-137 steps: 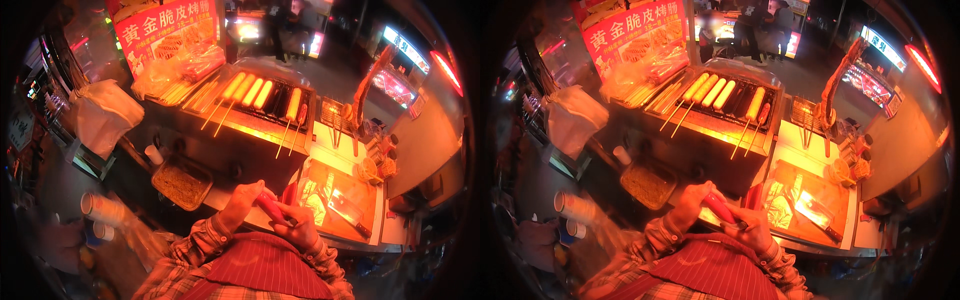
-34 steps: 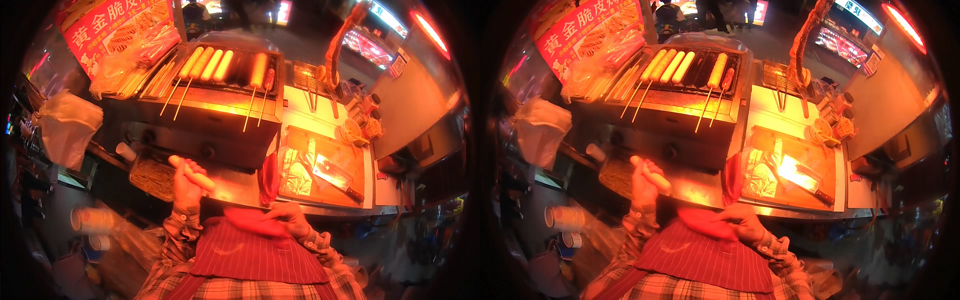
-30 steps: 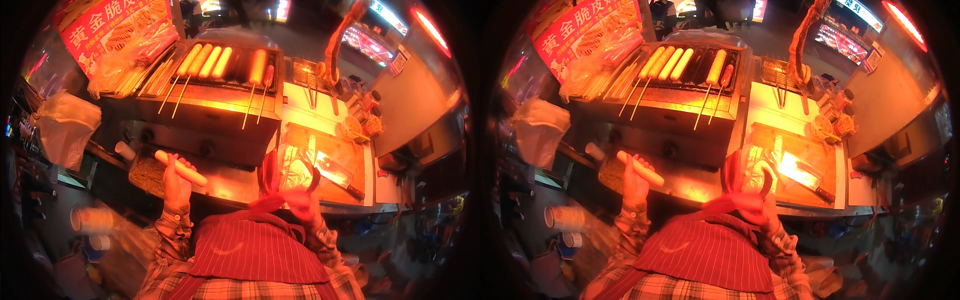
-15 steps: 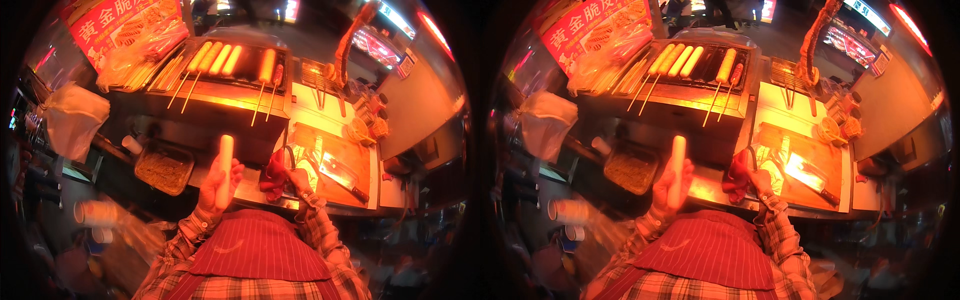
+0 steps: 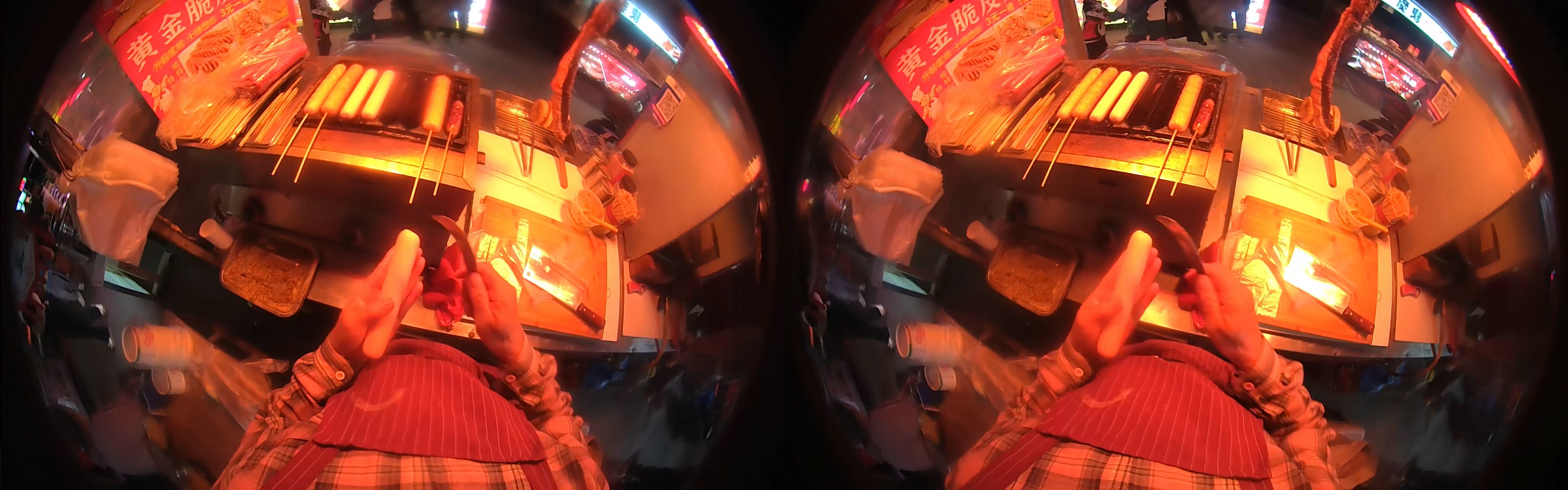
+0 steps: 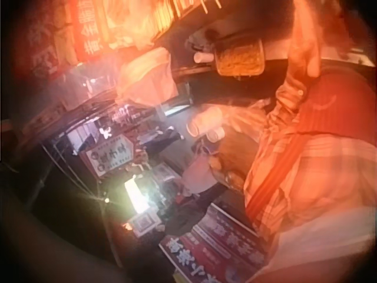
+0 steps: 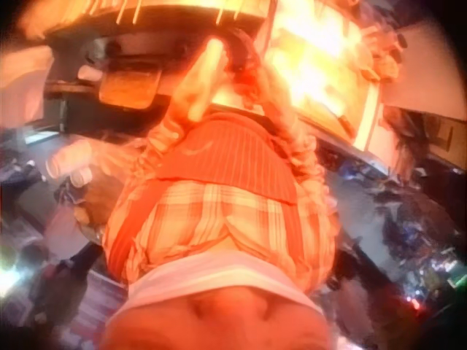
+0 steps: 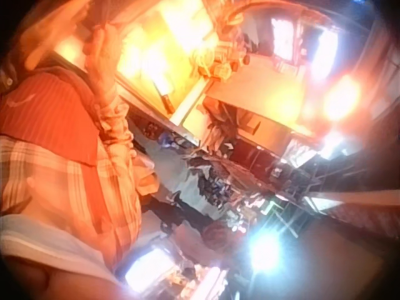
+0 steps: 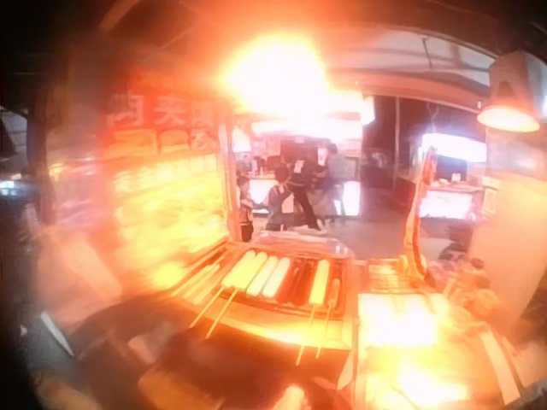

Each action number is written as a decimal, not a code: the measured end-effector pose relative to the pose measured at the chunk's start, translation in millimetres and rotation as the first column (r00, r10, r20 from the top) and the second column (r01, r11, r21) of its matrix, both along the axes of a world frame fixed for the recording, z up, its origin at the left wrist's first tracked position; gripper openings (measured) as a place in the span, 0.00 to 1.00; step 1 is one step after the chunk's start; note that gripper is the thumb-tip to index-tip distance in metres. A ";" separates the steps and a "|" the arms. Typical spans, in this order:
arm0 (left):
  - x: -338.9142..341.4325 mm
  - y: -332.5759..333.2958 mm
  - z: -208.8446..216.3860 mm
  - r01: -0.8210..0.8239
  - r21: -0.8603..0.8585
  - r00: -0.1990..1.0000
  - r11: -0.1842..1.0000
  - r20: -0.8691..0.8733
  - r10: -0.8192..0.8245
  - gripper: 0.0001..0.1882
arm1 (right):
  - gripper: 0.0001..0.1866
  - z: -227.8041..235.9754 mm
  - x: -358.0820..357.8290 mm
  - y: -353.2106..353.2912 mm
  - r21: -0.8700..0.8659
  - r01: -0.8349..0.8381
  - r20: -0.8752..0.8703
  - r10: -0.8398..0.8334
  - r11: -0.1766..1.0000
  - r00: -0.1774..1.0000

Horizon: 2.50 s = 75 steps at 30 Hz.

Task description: The person prepares and grills sausages on a street food cart. They use a knife to score the sausages, place them on skewers, and arrange them on a rotating grill. The person also uses tongs to adjust the sausages during cooking.

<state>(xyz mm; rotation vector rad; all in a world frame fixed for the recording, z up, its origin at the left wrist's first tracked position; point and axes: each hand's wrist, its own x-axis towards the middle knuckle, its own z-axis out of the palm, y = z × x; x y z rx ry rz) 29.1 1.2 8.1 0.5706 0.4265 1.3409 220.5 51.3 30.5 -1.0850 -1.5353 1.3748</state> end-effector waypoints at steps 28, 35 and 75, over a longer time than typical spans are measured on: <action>-10.4 -14.6 7.8 0.088 0.122 0.996 0.989 0.020 -0.091 0.42 | 0.09 5.8 -24.7 12.8 0.342 -0.345 0.229 0.278 0.874 0.933; -10.1 -21.7 -4.3 0.075 -0.003 0.986 0.997 0.149 -0.074 0.40 | 0.09 -7.6 -27.1 -0.8 0.283 -0.363 0.247 0.298 0.888 0.922; -16.2 -27.4 -3.7 0.007 0.064 0.995 0.998 0.100 -0.013 0.41 | 0.11 -17.0 -40.8 -28.6 0.389 -0.466 0.323 0.356 0.795 0.877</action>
